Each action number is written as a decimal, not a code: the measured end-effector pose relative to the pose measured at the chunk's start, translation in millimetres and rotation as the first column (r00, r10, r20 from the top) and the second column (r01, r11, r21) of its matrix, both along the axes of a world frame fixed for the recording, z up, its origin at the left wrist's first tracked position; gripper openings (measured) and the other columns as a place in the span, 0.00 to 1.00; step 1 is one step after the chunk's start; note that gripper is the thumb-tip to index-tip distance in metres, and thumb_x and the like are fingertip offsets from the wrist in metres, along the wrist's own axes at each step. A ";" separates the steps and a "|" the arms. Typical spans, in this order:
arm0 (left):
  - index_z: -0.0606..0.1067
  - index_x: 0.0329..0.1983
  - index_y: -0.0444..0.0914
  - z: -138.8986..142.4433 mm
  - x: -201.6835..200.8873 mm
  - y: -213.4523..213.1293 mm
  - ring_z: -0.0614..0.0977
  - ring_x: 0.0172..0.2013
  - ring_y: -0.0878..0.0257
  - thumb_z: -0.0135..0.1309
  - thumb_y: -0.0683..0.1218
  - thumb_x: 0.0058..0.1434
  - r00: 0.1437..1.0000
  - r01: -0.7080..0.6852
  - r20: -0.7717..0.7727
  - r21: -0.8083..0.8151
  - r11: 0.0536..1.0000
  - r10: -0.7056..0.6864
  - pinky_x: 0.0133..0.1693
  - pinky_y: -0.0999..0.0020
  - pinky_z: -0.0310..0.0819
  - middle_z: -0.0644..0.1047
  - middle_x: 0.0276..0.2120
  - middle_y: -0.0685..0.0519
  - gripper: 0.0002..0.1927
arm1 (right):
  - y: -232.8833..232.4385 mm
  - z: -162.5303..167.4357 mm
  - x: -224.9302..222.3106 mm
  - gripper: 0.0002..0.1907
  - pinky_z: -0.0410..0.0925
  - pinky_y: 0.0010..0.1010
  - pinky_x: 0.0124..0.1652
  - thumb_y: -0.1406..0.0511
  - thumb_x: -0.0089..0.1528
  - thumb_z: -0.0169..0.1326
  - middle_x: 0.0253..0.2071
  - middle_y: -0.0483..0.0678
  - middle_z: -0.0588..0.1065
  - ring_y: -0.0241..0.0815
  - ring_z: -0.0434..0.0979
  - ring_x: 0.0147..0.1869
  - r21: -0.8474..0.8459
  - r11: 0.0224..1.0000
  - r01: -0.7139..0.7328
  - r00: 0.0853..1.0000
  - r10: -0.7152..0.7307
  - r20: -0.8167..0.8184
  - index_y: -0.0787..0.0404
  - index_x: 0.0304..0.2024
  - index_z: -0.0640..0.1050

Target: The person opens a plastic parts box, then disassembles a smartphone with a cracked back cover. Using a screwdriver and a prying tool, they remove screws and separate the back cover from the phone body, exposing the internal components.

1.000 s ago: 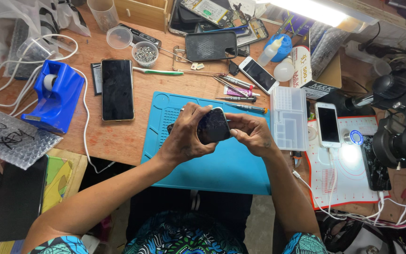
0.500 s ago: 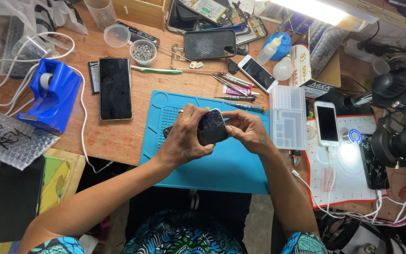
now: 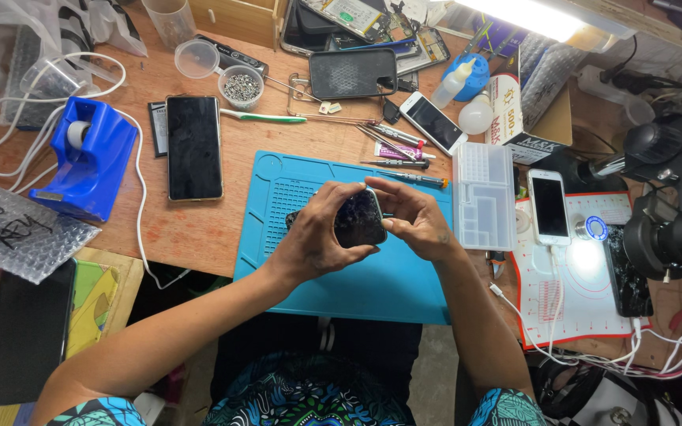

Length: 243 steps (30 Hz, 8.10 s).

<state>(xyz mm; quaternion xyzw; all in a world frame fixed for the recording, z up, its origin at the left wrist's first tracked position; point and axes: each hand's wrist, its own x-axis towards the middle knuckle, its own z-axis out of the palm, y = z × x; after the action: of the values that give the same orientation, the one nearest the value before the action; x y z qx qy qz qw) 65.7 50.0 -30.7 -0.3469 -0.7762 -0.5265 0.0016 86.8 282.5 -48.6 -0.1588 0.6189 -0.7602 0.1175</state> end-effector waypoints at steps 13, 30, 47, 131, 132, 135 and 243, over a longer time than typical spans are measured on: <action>0.60 0.52 0.35 15.9 4.8 -2.1 0.72 0.50 0.49 0.76 0.50 0.43 0.994 -0.036 0.100 -0.029 0.999 0.038 0.51 0.55 0.75 0.64 0.46 0.44 0.42 | -10.8 11.9 9.4 0.31 0.74 0.42 0.62 0.71 0.63 0.58 0.60 0.61 0.74 0.49 0.78 0.63 0.011 1.000 0.016 1.000 -0.016 -0.011 0.74 0.68 0.66; 0.58 0.49 0.37 23.6 -5.4 -3.4 0.76 0.47 0.55 0.74 0.51 0.42 0.952 -0.029 0.304 -0.022 0.999 0.034 0.46 0.60 0.79 0.65 0.43 0.47 0.41 | -6.6 17.1 9.5 0.28 0.72 0.43 0.66 0.79 0.63 0.52 0.62 0.63 0.74 0.51 0.77 0.67 0.099 0.995 0.032 0.995 -0.023 -0.092 0.74 0.66 0.68; 0.58 0.51 0.37 16.3 -9.4 2.5 0.78 0.46 0.52 0.74 0.54 0.41 0.963 -0.053 0.261 -0.042 0.998 0.062 0.46 0.55 0.76 0.69 0.42 0.44 0.44 | -12.8 16.3 6.0 0.33 0.72 0.44 0.64 0.78 0.61 0.54 0.62 0.58 0.72 0.47 0.74 0.65 -0.021 1.000 -0.003 1.000 0.002 -0.028 0.71 0.70 0.65; 0.69 0.54 0.35 -24.6 -11.6 -39.0 0.70 0.50 0.51 0.71 0.52 0.35 0.996 -0.001 0.078 -0.506 0.862 0.047 0.56 0.57 0.66 0.69 0.46 0.47 0.42 | -28.2 22.3 -1.1 0.48 0.67 0.40 0.60 0.54 0.38 0.77 0.54 0.52 0.68 0.52 0.70 0.61 0.907 0.391 0.154 0.980 0.054 -0.190 0.60 0.57 0.71; 0.69 0.54 0.35 -25.2 -12.1 -38.8 0.70 0.50 0.51 0.71 0.52 0.35 0.996 0.002 0.073 -0.519 0.855 0.042 0.56 0.57 0.66 0.68 0.46 0.47 0.42 | -29.5 21.3 -1.5 0.48 0.67 0.41 0.60 0.54 0.39 0.77 0.54 0.52 0.68 0.53 0.69 0.62 0.905 0.394 0.164 0.975 0.078 -0.210 0.60 0.57 0.71; 0.69 0.54 0.35 -26.4 -13.5 -37.5 0.70 0.50 0.51 0.71 0.52 0.35 0.998 0.005 0.052 -0.544 0.839 0.028 0.57 0.56 0.66 0.68 0.46 0.46 0.42 | -31.4 21.1 -3.3 0.46 0.65 0.42 0.61 0.54 0.39 0.78 0.53 0.52 0.68 0.54 0.66 0.63 0.907 0.383 0.175 0.963 0.124 -0.238 0.59 0.56 0.73; 0.53 0.73 0.27 -17.5 9.0 -15.7 0.67 0.66 0.41 0.67 0.58 0.48 0.804 -0.234 0.539 -0.097 0.967 0.249 0.64 0.53 0.64 0.64 0.64 0.32 0.57 | -40.9 -13.4 6.3 0.30 0.76 0.38 0.55 0.69 0.60 0.61 0.54 0.60 0.74 0.45 0.78 0.55 0.072 0.983 0.166 0.962 -0.178 0.209 0.74 0.61 0.68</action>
<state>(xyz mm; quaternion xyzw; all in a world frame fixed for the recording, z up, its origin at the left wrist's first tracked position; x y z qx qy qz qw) 74.7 34.3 -48.2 -0.0804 -0.7884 -0.5892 -0.1576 93.1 241.6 -62.0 -0.0185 0.6343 -0.7633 0.1212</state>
